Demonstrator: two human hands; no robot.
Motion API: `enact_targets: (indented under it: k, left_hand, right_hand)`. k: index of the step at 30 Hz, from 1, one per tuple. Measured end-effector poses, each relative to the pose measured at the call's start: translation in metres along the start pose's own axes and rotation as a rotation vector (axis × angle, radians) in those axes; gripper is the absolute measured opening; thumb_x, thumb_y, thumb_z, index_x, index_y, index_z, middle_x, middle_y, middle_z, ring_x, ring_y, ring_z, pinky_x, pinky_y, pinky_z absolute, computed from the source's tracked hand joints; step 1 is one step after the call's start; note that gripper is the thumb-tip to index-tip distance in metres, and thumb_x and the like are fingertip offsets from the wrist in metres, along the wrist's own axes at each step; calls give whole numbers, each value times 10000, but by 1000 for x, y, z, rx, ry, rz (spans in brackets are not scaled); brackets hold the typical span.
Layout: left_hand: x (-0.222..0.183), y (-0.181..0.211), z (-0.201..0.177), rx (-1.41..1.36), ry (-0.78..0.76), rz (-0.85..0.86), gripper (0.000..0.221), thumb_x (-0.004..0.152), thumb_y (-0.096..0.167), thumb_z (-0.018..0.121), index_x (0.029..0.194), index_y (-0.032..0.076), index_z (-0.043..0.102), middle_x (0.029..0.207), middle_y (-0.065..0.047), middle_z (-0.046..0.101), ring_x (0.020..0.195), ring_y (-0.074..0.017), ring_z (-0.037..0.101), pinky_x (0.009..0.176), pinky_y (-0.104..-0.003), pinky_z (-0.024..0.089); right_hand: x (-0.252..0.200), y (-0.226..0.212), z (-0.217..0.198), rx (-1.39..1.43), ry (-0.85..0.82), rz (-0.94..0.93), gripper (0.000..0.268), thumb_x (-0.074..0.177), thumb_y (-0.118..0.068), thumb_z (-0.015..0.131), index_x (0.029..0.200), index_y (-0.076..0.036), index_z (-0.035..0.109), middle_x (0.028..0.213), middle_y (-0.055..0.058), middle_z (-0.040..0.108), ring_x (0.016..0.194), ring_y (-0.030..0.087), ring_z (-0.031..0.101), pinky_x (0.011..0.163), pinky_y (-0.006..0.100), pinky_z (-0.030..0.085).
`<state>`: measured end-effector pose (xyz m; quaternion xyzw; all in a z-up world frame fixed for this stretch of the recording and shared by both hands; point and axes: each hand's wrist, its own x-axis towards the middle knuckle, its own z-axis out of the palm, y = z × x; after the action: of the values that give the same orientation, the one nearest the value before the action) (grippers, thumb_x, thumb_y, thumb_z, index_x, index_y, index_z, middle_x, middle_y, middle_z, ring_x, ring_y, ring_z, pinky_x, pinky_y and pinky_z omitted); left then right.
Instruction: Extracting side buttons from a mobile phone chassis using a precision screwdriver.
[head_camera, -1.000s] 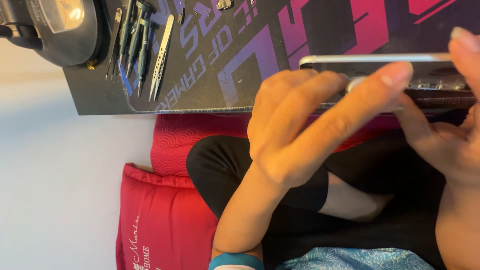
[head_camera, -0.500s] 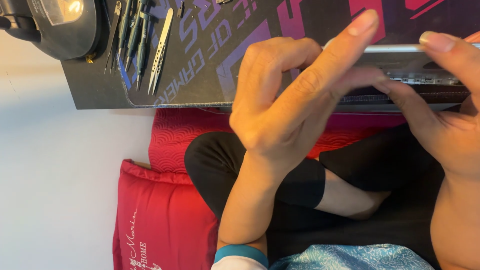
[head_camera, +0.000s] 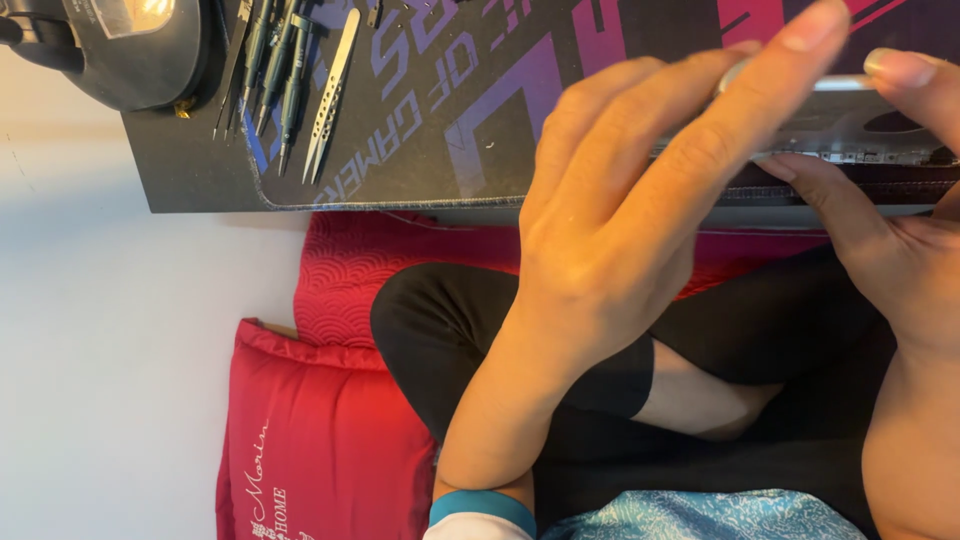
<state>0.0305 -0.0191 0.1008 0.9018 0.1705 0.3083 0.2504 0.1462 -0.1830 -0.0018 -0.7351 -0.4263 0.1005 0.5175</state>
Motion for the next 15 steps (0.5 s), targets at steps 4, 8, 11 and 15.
enact_targets:
  k: [4, 8, 11, 15]
  left_hand:
    - [-5, -7, 11, 100, 153, 16, 329, 1148, -10, 903, 1338, 174, 708, 1091, 21, 662, 975, -136, 751, 1027, -335, 768]
    - [-2, -3, -5, 15, -33, -50, 241, 1273, -5, 618, 1481, 115, 595, 1398, 2, 740, 1245, -120, 814, 1227, -350, 722]
    - [-5, -8, 16, 141, 244, 12, 321, 1049, 146, 969, 1275, 196, 746, 1040, 26, 587, 918, -171, 710, 949, -330, 742]
    - [-5, 0, 7, 14, 144, 11, 266, 1187, -43, 794, 1362, 115, 670, 1195, 31, 759, 1009, -138, 783, 1011, -342, 781]
  right_hand:
    - [-1, 4, -4, -45, -52, -56, 582, 1197, 251, 799, 1622, 190, 405, 1616, 401, 429, 1424, 548, 544, 1198, 575, 491]
    - [3, -5, 3, -27, -9, -13, 531, 1231, 202, 809, 1592, 203, 419, 1567, 412, 468, 1371, 529, 588, 1178, 547, 507]
    - [-1, 9, -7, -61, -52, -81, 518, 1218, 140, 739, 1609, 245, 415, 1624, 437, 436, 1432, 560, 529, 1187, 574, 469]
    - [4, -1, -2, -72, -60, -130, 544, 1218, 237, 783, 1596, 212, 393, 1586, 418, 420, 1429, 572, 531, 1211, 601, 490]
